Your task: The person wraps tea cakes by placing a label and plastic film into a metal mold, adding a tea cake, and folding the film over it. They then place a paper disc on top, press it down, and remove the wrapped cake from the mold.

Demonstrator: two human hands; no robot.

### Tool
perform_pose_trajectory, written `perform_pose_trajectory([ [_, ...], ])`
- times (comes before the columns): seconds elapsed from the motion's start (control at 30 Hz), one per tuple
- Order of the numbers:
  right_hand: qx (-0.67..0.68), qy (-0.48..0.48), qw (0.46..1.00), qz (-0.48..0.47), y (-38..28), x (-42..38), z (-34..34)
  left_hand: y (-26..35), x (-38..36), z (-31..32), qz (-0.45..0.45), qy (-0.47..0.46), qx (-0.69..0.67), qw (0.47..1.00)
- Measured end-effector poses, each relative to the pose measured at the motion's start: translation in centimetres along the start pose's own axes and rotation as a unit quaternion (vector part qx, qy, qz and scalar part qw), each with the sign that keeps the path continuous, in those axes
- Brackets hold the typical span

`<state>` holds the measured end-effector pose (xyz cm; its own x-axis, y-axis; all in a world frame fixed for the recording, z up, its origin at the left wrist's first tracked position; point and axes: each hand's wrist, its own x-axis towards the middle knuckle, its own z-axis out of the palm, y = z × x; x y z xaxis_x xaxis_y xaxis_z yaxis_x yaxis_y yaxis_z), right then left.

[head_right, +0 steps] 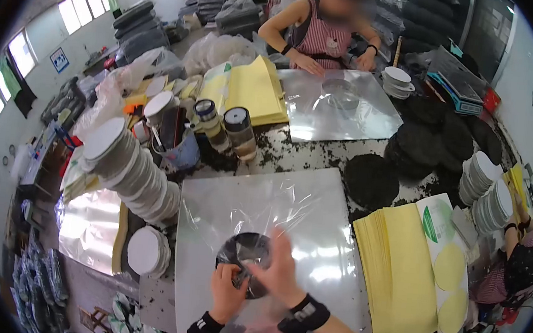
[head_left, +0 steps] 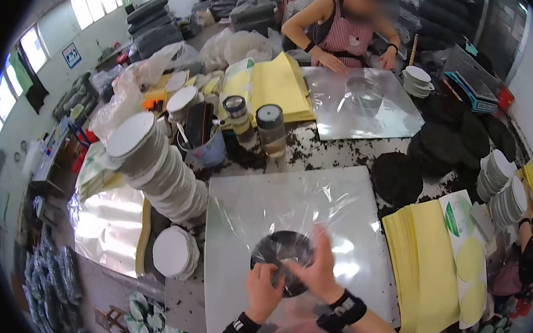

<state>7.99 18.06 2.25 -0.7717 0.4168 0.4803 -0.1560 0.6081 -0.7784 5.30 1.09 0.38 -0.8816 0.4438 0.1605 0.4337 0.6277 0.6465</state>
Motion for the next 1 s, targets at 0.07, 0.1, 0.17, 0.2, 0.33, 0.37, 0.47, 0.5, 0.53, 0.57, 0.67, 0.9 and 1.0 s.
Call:
perform_pose_trajectory([
  [0.07, -0.065, -0.014, 0.983, -0.174, -0.7, -0.8, 1.6, -0.2, 0.1, -1.5, 0.068, 0.105, -0.045, 0.991],
  [0.1, -0.069, -0.032, 0.982, -0.171, -0.5, -0.7, 1.7, -0.8, 0.3, -2.0, 0.104, 0.156, -0.071, 0.98],
  [0.17, -0.078, -0.082, 0.982, -0.151, -0.1, -1.5, 1.7, -2.8, 1.4, -1.9, 0.039, 0.095, -0.231, 0.967],
  [0.2, -0.108, -0.101, 0.977, -0.152, 0.0, -1.5, 2.1, -1.7, 2.4, -2.4, 0.047, 0.049, -0.275, 0.959],
  [0.33, 0.074, -0.068, 0.987, -0.128, 2.0, -2.4, 1.3, -0.4, 3.9, -1.6, 0.208, -0.028, -0.158, 0.965],
  [0.37, 0.114, -0.003, 0.987, -0.114, 3.2, -2.4, 0.5, -0.5, 3.6, -0.9, 0.238, -0.025, -0.113, 0.964],
  [0.47, 0.258, 0.088, 0.934, 0.23, 3.0, 2.9, 1.5, -1.0, 2.8, 0.0, 0.129, -0.001, -0.226, 0.966],
  [0.5, 0.235, 0.006, 0.964, 0.124, 2.1, 2.1, 1.5, -0.6, 2.3, 0.0, 0.069, 0.009, -0.286, 0.956],
  [0.53, 0.209, -0.075, 0.975, 0.002, 1.2, 2.4, 1.6, -0.9, 2.7, 0.2, 0.067, 0.008, -0.334, 0.94],
  [0.57, 0.177, -0.153, 0.964, -0.125, 0.4, 3.2, 1.7, -1.8, 3.3, 0.5, 0.067, 0.011, -0.382, 0.922],
  [0.67, 0.25, -0.197, 0.945, -0.071, 3.7, 0.2, 1.5, -2.3, 3.5, -1.5, 0.158, 0.001, -0.25, 0.955],
  [0.9, 0.009, -0.076, 0.997, 0.024, -3.6, -4.0, 1.1, 0.2, 1.9, 0.1, 0.164, -0.003, 0.043, 0.986],
  [1.0, -0.108, -0.081, 0.99, -0.043, -3.2, -5.0, -0.3, -0.2, 1.8, 0.0, 0.151, 0.018, -0.048, 0.987],
])
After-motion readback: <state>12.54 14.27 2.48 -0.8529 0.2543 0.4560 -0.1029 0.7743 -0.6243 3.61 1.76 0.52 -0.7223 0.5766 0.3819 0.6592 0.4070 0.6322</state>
